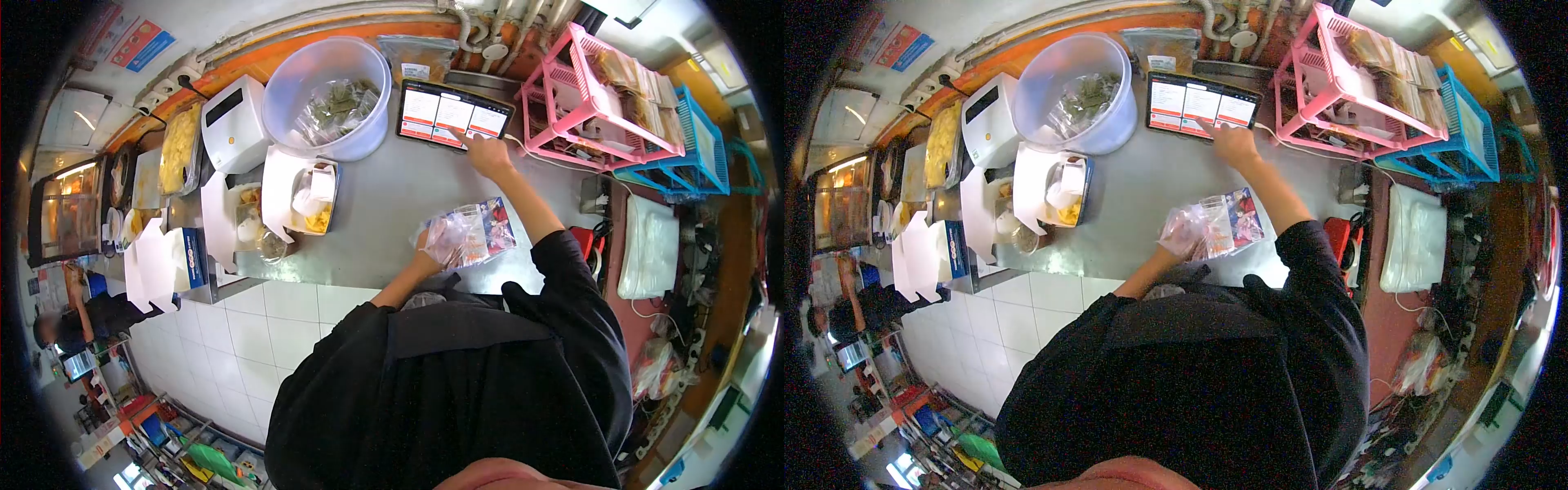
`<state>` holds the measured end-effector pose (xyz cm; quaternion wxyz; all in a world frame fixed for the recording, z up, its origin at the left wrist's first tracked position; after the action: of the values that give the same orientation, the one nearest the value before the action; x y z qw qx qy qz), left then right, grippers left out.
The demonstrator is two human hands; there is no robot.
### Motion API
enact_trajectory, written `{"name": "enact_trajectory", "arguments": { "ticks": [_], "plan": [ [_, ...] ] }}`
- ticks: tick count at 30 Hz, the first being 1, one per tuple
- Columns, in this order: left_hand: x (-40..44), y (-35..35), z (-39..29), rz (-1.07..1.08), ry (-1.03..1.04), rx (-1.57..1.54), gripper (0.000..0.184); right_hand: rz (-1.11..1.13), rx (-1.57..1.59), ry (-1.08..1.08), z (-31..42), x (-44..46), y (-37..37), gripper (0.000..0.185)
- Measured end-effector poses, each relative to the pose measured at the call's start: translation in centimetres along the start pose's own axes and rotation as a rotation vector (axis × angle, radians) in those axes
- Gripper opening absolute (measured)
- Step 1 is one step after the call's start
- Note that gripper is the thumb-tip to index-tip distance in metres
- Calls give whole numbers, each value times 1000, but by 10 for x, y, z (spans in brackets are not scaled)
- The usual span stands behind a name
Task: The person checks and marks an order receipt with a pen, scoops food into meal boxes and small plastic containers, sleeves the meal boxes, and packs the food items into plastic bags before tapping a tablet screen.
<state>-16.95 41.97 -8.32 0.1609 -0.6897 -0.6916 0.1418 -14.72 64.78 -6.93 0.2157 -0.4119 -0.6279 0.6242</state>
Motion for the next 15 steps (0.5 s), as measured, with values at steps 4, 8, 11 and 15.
{"name": "enact_trajectory", "arguments": {
  "ticks": [4, 8, 11, 15],
  "plan": [
    [-6, 13, 25, -27, -97, -193, 33, 29, 23, 17, 5, -3, 10, 69],
    [-1, 12, 12, 181, -98, 47, 35, -12, 67, 29, 2, 1, 15, 69],
    [-5, 16, 14, 161, -225, -188, 36, 8, 54, 34, 2, 4, 16, 69],
    [-3, -4, -3, -59, -191, -68, 41, 22, 203, 8, -3, -25, 4, 72]
  ]
}}
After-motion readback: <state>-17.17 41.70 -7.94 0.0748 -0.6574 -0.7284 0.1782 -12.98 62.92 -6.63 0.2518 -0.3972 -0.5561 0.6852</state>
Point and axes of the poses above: each hand's wrist, its own x-axis towards the middle knuckle, its own y-axis out of the palm, z = x × y, the point moved 8 cm from there along x, towards the middle knuckle, and after that the axes turned 10 degrees about y, right-handed, at the moved point
